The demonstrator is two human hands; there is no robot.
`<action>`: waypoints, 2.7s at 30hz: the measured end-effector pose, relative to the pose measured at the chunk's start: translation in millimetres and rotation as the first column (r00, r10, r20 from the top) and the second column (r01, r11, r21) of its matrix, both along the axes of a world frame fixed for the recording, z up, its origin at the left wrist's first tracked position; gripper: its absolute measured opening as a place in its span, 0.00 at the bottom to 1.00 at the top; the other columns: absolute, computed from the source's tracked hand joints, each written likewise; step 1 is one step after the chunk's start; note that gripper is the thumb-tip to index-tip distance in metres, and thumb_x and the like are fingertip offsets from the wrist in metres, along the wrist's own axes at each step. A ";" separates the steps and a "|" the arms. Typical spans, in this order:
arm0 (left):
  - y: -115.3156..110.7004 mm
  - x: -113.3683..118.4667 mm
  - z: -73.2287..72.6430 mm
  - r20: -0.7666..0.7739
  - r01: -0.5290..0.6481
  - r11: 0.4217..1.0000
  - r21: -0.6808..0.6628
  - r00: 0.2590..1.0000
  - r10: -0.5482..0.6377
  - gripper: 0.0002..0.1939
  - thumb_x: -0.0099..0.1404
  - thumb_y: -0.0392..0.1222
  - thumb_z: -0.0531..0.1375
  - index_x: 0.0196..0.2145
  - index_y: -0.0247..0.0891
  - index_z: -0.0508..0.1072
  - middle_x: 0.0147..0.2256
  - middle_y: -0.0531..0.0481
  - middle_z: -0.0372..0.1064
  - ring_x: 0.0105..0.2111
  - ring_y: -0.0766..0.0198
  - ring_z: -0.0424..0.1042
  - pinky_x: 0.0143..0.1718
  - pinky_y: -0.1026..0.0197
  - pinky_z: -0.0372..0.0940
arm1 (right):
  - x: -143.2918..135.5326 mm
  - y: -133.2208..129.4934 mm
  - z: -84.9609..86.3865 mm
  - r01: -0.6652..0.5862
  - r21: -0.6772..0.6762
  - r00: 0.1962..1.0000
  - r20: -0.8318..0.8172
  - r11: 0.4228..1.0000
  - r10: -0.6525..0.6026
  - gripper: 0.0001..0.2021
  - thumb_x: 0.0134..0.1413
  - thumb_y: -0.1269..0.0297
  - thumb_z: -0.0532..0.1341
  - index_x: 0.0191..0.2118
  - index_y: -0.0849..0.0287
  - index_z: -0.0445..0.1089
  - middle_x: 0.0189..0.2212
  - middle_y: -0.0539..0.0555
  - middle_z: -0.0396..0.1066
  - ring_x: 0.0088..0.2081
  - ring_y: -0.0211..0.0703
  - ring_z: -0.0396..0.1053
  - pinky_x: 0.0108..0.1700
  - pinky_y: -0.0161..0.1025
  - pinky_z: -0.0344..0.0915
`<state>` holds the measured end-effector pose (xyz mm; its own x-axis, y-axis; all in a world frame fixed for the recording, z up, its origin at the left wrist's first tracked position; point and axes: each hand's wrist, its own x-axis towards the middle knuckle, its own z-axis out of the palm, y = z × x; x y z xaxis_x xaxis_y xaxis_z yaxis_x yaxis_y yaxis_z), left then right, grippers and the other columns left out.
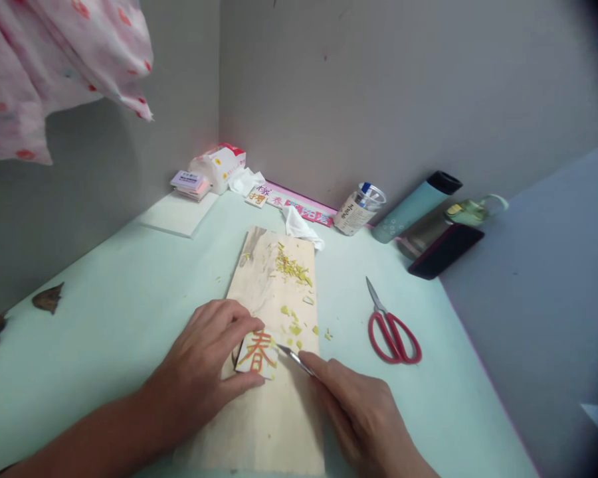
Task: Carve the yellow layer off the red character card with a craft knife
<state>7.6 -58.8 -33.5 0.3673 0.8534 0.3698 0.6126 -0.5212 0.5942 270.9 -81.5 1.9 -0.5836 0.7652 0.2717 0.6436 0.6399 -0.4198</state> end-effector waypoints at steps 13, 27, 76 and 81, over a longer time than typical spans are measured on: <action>1.7 -1.8 0.2 -0.017 0.028 0.999 0.019 0.999 -0.028 0.27 0.59 0.38 0.72 0.53 0.43 0.67 0.47 0.48 0.66 0.50 0.51 0.64 0.51 0.52 0.57 | -10.2 -3.1 0.7 -0.004 0.116 0.998 0.056 0.993 -0.002 0.17 0.70 0.73 0.48 0.58 0.65 0.65 0.30 0.52 0.69 0.23 0.35 0.69 0.20 0.31 0.63; 2.3 -2.1 -3.3 0.000 0.019 1.000 0.012 1.000 -0.019 0.26 0.60 0.43 0.72 0.52 0.44 0.67 0.47 0.49 0.67 0.50 0.51 0.65 0.52 0.51 0.56 | -22.1 -4.4 6.2 0.078 0.018 0.996 0.043 0.997 -0.079 0.18 0.65 0.75 0.48 0.53 0.65 0.71 0.30 0.53 0.71 0.23 0.35 0.71 0.22 0.29 0.66; 1.0 0.4 -1.6 -0.018 -0.001 1.000 0.006 1.000 0.001 0.27 0.58 0.40 0.73 0.51 0.45 0.66 0.46 0.50 0.68 0.48 0.51 0.67 0.51 0.49 0.57 | -16.6 -11.4 -12.5 0.131 0.343 0.962 0.183 0.930 -0.203 0.19 0.66 0.77 0.47 0.57 0.67 0.65 0.32 0.54 0.74 0.19 0.34 0.68 0.19 0.31 0.60; 0.0 1.0 -0.5 -0.020 -0.014 1.000 0.009 1.000 0.014 0.24 0.60 0.42 0.71 0.51 0.44 0.66 0.46 0.48 0.68 0.49 0.50 0.66 0.51 0.49 0.58 | -10.4 -9.2 -13.3 0.219 0.241 0.958 0.133 0.945 -0.256 0.18 0.66 0.76 0.49 0.57 0.63 0.66 0.32 0.54 0.73 0.21 0.35 0.69 0.21 0.31 0.62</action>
